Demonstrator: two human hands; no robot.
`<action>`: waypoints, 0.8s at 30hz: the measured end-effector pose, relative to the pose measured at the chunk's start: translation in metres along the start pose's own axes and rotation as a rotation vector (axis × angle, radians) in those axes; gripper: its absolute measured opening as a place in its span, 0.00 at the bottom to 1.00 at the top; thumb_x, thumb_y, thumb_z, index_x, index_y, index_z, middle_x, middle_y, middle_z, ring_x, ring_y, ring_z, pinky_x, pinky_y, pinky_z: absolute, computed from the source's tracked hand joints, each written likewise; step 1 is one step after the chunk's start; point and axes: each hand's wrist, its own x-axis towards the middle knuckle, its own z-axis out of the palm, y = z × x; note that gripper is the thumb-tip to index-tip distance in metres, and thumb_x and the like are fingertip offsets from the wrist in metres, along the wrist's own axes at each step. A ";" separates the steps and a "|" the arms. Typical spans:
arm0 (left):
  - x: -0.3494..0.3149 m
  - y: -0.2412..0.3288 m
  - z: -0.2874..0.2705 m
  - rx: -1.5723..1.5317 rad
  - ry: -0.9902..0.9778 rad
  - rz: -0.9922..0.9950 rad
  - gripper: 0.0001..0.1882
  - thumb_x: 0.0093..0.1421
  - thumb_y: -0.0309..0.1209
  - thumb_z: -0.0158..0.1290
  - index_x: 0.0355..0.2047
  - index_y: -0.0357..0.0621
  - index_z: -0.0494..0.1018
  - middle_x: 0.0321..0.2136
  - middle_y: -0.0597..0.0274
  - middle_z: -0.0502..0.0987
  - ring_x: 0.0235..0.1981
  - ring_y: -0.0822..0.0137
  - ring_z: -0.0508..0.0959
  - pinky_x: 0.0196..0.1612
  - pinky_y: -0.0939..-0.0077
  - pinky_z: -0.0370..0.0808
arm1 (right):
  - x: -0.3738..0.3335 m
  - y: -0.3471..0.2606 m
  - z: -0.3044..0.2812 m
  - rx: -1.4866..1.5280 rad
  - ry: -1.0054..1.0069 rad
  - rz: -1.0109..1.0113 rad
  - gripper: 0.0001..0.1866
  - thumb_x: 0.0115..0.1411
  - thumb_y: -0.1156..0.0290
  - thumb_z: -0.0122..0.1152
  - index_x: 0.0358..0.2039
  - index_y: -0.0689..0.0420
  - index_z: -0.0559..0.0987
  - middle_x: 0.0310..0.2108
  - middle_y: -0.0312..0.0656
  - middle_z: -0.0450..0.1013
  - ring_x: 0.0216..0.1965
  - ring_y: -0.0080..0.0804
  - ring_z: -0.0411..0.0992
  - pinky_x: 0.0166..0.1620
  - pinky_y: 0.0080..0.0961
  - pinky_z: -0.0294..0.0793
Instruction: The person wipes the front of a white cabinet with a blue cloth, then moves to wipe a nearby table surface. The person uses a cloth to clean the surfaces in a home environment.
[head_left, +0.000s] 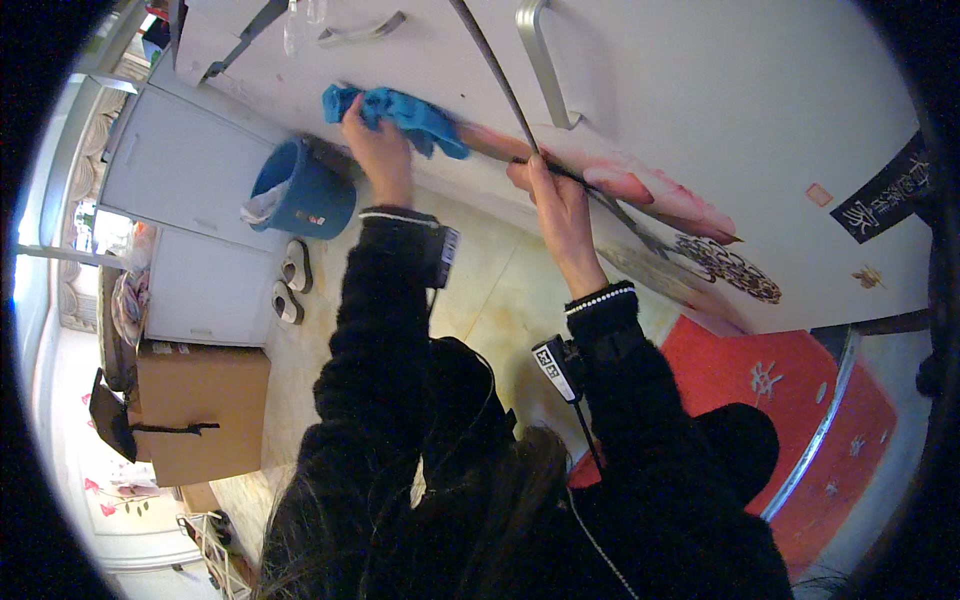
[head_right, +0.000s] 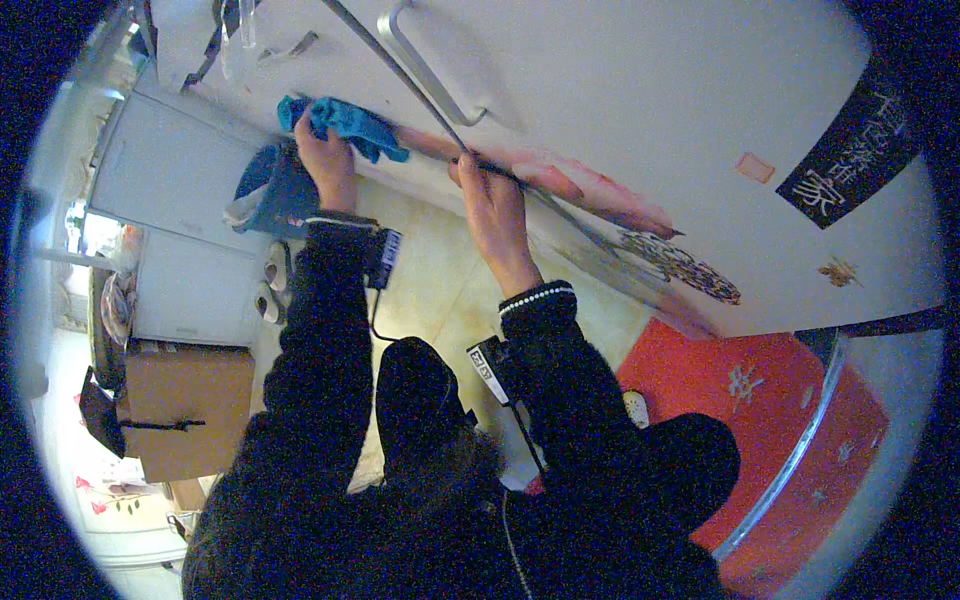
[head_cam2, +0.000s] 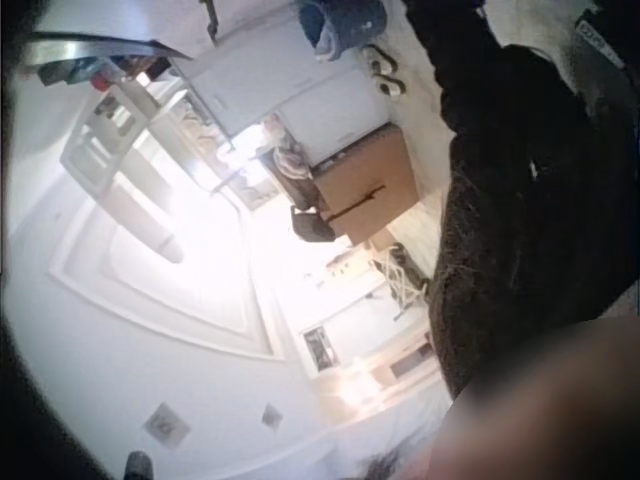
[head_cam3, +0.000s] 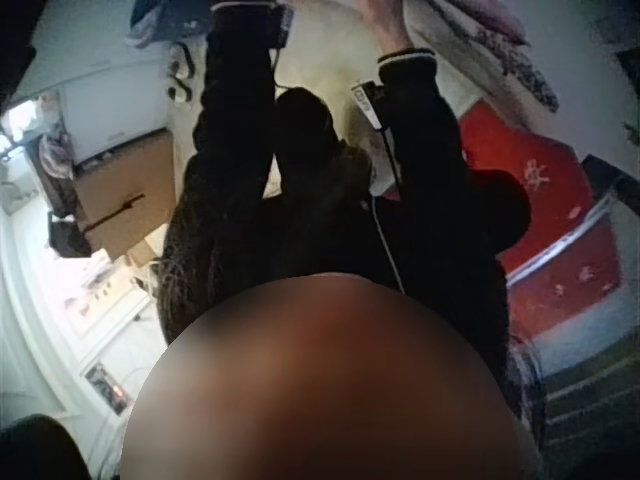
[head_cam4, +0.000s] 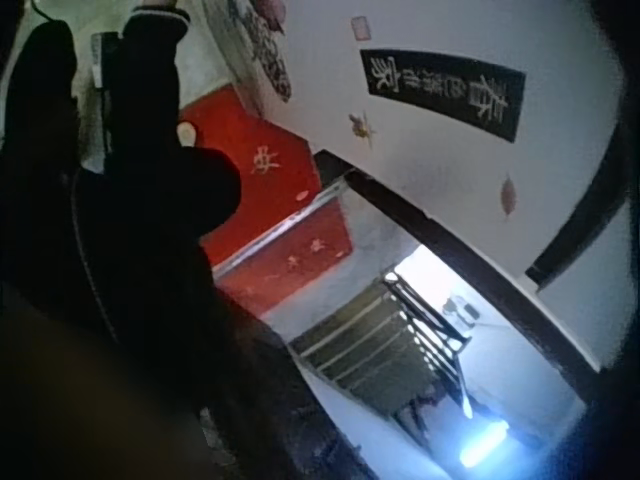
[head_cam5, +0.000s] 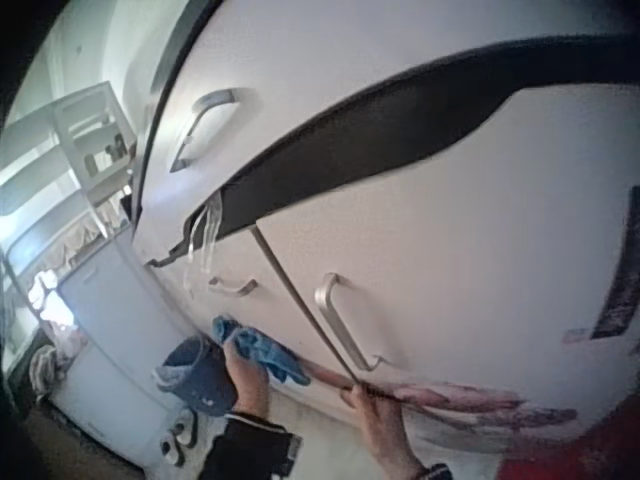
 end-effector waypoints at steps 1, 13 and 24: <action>-0.016 0.018 0.001 0.066 0.016 0.051 0.24 0.51 0.18 0.49 0.52 0.35 0.66 0.45 0.45 0.70 0.51 0.50 0.69 0.55 0.62 0.64 | 0.000 0.002 0.001 0.000 0.025 -0.018 0.28 0.67 0.54 0.44 0.33 0.71 0.77 0.32 0.53 0.77 0.38 0.37 0.76 0.44 0.33 0.71; -0.098 0.033 0.008 -0.485 -0.151 0.022 0.24 0.47 0.14 0.46 0.48 0.38 0.66 0.47 0.51 0.68 0.52 0.57 0.68 0.57 0.67 0.63 | -0.005 0.007 -0.005 -0.235 -0.073 -0.128 0.20 0.66 0.59 0.46 0.34 0.65 0.78 0.27 0.54 0.75 0.29 0.43 0.75 0.35 0.37 0.70; -0.061 -0.198 0.066 -0.611 -0.187 -0.410 0.08 0.66 0.36 0.41 0.33 0.49 0.67 0.27 0.67 0.72 0.27 0.68 0.74 0.29 0.71 0.74 | -0.006 0.012 -0.006 -0.147 -0.100 -0.122 0.20 0.68 0.63 0.47 0.46 0.69 0.76 0.42 0.49 0.77 0.45 0.32 0.76 0.51 0.26 0.71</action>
